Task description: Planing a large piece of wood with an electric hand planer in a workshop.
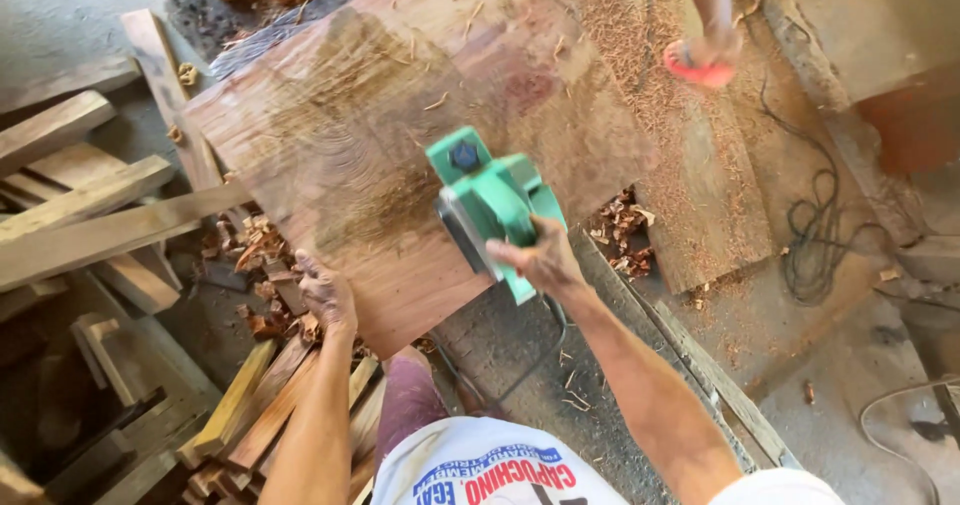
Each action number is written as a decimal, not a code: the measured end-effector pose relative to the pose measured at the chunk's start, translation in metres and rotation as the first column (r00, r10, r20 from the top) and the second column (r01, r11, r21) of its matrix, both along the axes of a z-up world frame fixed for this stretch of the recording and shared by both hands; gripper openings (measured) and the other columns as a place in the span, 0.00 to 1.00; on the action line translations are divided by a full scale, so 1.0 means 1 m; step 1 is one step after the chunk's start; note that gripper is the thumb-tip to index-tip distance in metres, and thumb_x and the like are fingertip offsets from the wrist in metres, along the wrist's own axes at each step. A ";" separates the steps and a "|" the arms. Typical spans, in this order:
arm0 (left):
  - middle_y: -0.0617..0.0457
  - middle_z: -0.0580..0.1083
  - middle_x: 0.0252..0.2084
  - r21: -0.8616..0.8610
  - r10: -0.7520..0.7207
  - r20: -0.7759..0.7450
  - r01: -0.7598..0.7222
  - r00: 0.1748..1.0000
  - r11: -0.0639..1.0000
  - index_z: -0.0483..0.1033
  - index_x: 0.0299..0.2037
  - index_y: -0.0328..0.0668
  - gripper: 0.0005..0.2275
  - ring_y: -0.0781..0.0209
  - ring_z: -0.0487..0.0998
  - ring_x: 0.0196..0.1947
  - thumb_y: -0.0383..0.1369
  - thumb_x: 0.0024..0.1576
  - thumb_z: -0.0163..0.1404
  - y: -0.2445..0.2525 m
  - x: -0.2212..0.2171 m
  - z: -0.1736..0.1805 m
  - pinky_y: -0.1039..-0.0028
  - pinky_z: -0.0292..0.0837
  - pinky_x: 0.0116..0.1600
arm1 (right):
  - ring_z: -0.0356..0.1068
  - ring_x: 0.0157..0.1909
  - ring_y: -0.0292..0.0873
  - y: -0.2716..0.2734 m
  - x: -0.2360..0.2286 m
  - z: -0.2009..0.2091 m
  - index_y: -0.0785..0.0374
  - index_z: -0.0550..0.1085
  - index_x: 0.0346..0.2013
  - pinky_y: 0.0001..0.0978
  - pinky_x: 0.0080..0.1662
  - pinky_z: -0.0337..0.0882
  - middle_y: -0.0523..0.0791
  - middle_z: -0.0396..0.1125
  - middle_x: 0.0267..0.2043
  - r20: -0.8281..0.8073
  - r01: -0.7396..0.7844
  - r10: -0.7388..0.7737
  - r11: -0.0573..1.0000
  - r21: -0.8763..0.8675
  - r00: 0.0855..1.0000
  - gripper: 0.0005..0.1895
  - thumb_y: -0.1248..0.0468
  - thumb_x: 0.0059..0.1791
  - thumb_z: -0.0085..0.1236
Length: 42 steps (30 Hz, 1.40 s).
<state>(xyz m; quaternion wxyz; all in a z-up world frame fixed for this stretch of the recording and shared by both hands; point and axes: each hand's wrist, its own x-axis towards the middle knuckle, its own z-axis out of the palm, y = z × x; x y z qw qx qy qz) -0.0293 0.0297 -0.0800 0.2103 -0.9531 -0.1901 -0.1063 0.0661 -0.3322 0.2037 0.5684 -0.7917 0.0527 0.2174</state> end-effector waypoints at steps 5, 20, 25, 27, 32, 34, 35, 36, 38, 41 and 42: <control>0.40 0.77 0.50 -0.187 0.093 0.004 -0.091 0.996 0.978 0.62 0.69 0.24 0.22 0.59 0.75 0.25 0.31 0.67 0.41 0.006 -0.003 -0.043 0.74 0.65 0.25 | 0.69 0.22 0.36 0.015 0.008 0.006 0.68 0.76 0.37 0.27 0.23 0.70 0.45 0.72 0.25 0.002 0.005 -0.005 0.998 0.060 1.000 0.21 0.55 0.41 0.71; 0.27 0.75 0.27 -0.978 0.615 0.062 -0.077 0.786 0.196 0.76 0.35 0.24 0.34 0.32 0.79 0.31 0.57 0.68 0.33 -0.035 0.027 0.114 0.54 0.73 0.37 | 0.70 0.25 0.40 -0.029 -0.125 -0.005 0.64 0.78 0.40 0.31 0.24 0.72 0.45 0.73 0.27 -0.156 0.030 -0.052 0.989 -0.145 0.986 0.23 0.53 0.39 0.73; 0.34 0.72 0.22 -0.962 0.617 -0.105 -0.238 0.780 0.137 0.76 0.31 0.23 0.35 0.41 0.75 0.24 0.55 0.68 0.34 -0.030 0.028 0.106 0.60 0.66 0.29 | 0.70 0.23 0.39 0.020 -0.036 -0.004 0.66 0.77 0.40 0.29 0.23 0.72 0.46 0.73 0.27 -0.020 -0.001 0.000 0.999 -0.043 1.000 0.20 0.56 0.42 0.71; 0.37 0.70 0.20 -0.952 0.575 -0.181 -0.288 0.798 0.100 0.76 0.32 0.22 0.34 0.43 0.71 0.21 0.54 0.69 0.33 -0.029 0.029 0.108 0.61 0.62 0.25 | 0.70 0.23 0.39 0.039 0.003 -0.001 0.66 0.77 0.40 0.30 0.23 0.72 0.47 0.73 0.27 0.003 -0.009 0.009 1.000 -0.013 1.000 0.18 0.58 0.43 0.70; 0.40 0.73 0.26 -0.961 0.511 0.002 -0.139 0.860 0.238 0.72 0.58 0.27 0.25 0.55 0.70 0.20 0.47 0.69 0.38 -0.013 0.015 0.038 0.71 0.59 0.24 | 0.72 0.25 0.40 0.043 0.069 0.008 0.70 0.76 0.42 0.30 0.26 0.76 0.50 0.73 0.31 0.177 -0.104 0.107 0.994 -0.025 0.978 0.18 0.58 0.46 0.66; 0.41 0.75 0.41 -0.538 0.245 0.000 -0.207 0.970 0.817 0.66 0.65 0.26 0.21 0.62 0.70 0.22 0.36 0.67 0.39 0.006 0.002 -0.019 0.76 0.61 0.24 | 0.72 0.26 0.40 0.022 0.056 0.011 0.70 0.75 0.45 0.30 0.26 0.76 0.49 0.73 0.32 0.161 -0.095 0.100 0.995 -0.035 0.982 0.20 0.59 0.45 0.67; 0.42 0.77 0.56 0.139 0.045 -0.177 -0.020 0.983 0.990 0.60 0.72 0.26 0.22 0.69 0.71 0.24 0.25 0.66 0.40 0.018 -0.006 -0.047 0.81 0.63 0.25 | 0.73 0.26 0.40 0.015 0.051 0.012 0.70 0.74 0.49 0.29 0.27 0.77 0.49 0.73 0.33 0.146 -0.106 0.111 0.994 -0.038 0.983 0.24 0.60 0.43 0.67; 0.42 0.77 0.56 0.140 0.049 -0.176 -0.024 0.983 0.990 0.60 0.72 0.26 0.22 0.69 0.71 0.24 0.25 0.66 0.40 0.010 -0.004 -0.026 0.81 0.63 0.25 | 0.73 0.26 0.40 0.001 0.022 0.017 0.70 0.74 0.49 0.29 0.27 0.77 0.49 0.73 0.33 0.146 -0.110 0.114 0.993 -0.037 0.983 0.24 0.60 0.43 0.67; 0.33 0.75 0.38 -0.609 0.175 -0.206 -0.266 0.963 0.747 0.53 0.73 0.25 0.23 0.53 0.75 0.23 0.36 0.72 0.32 -0.001 0.007 0.019 0.71 0.68 0.25 | 0.71 0.32 0.40 -0.026 -0.029 0.026 0.69 0.76 0.48 0.26 0.31 0.75 0.48 0.72 0.35 -0.070 0.075 -0.068 0.993 0.089 0.995 0.24 0.62 0.40 0.71; 0.32 0.76 0.38 -0.864 0.306 0.094 -0.075 0.947 0.498 0.58 0.70 0.29 0.22 0.50 0.78 0.29 0.39 0.72 0.33 0.007 0.001 -0.004 0.71 0.71 0.28 | 0.70 0.31 0.40 -0.065 -0.117 0.010 0.64 0.75 0.47 0.29 0.31 0.74 0.45 0.73 0.35 -0.309 0.252 -0.247 0.967 -0.023 0.918 0.28 0.59 0.36 0.74; 0.32 0.76 0.38 -0.861 0.299 0.095 -0.072 0.949 0.503 0.58 0.70 0.29 0.22 0.50 0.78 0.29 0.39 0.72 0.33 0.003 0.004 0.007 0.71 0.71 0.28 | 0.70 0.31 0.40 -0.073 -0.132 0.003 0.64 0.75 0.47 0.29 0.31 0.74 0.45 0.73 0.35 -0.311 0.259 -0.252 0.966 -0.018 0.917 0.28 0.59 0.36 0.74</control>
